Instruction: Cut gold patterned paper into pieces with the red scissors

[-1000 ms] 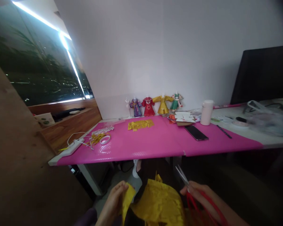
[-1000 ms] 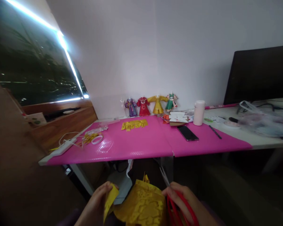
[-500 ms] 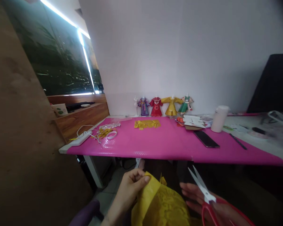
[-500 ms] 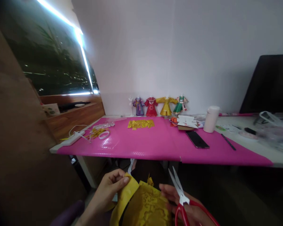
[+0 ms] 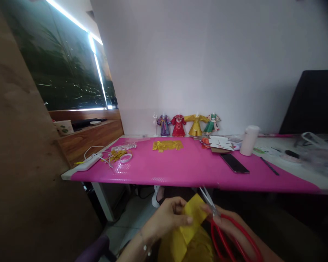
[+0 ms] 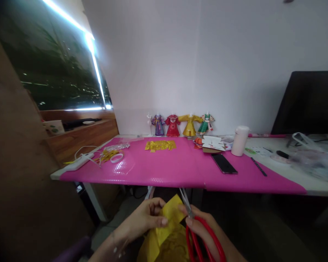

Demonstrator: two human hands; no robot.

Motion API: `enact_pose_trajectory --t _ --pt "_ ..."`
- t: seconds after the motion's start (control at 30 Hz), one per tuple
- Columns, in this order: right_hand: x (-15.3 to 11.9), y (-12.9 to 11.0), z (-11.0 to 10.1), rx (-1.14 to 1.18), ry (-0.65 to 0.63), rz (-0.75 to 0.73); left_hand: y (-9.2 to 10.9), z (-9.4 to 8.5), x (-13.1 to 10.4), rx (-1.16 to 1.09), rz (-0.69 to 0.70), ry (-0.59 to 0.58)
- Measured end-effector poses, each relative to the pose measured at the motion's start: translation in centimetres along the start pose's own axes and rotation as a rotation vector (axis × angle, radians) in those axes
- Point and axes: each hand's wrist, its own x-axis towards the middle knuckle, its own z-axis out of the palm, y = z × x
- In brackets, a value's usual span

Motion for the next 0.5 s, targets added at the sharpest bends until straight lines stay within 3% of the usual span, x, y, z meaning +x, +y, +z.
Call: enact_pose_trajectory --t 0.1,0.2,0.33,0.5 --pt "1.4 -0.5 -0.5 0.142 0.0 -0.031 -0.8 -2.2 0.4 0.073 -0.038 0.018" --pt "3.0 0.5 -1.6 0.191 0.06 -0.033 -1.0 -4.2 1.3 0.127 -0.011 0.073" --pt "5.2 2.2 -3.1 0.26 0.147 0.0 0.0 -6.4 3.3 0.15 0.004 0.093" --pt "8.6 2.4 -4.1 0.241 0.137 0.015 1.9 -8.7 5.7 0.225 0.004 0.118"
